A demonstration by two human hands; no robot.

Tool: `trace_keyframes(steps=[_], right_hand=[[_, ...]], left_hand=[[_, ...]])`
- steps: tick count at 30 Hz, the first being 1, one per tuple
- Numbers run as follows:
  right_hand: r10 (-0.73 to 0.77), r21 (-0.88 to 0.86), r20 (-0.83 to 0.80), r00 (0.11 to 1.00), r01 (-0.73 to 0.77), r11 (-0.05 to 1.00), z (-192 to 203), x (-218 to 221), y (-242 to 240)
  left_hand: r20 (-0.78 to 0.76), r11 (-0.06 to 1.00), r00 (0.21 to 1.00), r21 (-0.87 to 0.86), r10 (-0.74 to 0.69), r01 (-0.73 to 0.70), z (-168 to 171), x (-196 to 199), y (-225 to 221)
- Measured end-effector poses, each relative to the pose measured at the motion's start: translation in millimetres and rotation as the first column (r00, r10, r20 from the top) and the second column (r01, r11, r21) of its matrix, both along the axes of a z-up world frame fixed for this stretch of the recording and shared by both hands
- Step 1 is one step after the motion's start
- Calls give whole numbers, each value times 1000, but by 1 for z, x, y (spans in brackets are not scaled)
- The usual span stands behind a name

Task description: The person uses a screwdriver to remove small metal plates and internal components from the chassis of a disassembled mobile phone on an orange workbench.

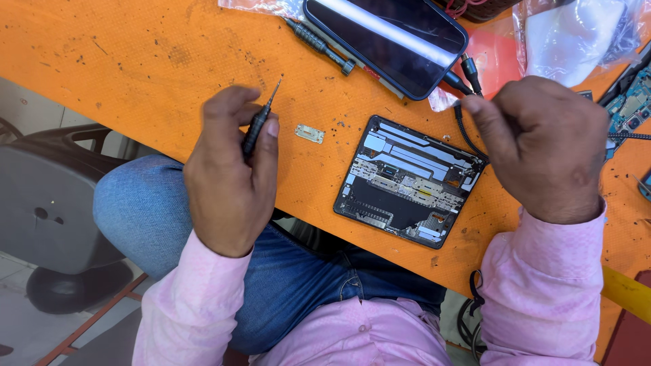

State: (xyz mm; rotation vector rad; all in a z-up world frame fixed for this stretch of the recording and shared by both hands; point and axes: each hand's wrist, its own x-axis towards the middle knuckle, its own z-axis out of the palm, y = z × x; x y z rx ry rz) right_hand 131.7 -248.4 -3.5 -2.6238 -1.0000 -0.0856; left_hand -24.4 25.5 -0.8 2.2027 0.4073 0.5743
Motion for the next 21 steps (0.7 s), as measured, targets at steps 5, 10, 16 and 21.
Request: trace_keyframes(steps=[5, 10, 16, 21], right_hand=[[51, -7, -57, 997, -51, 999, 21, -2, 30], [102, 5, -97, 990, -102, 995, 27, -2, 34], [78, -21, -95, 992, -80, 997, 22, -3, 30], [178, 49, -209, 962, -171, 984, 15, -3, 25]], left_hand=[[-60, 996, 995, 41, -75, 78, 8, -8, 0], [121, 940, 969, -244, -215, 239, -3, -17, -12], [136, 925, 916, 19, -378, 379, -17, -15, -30], [129, 872, 864, 139, -487, 470, -19, -8, -36]])
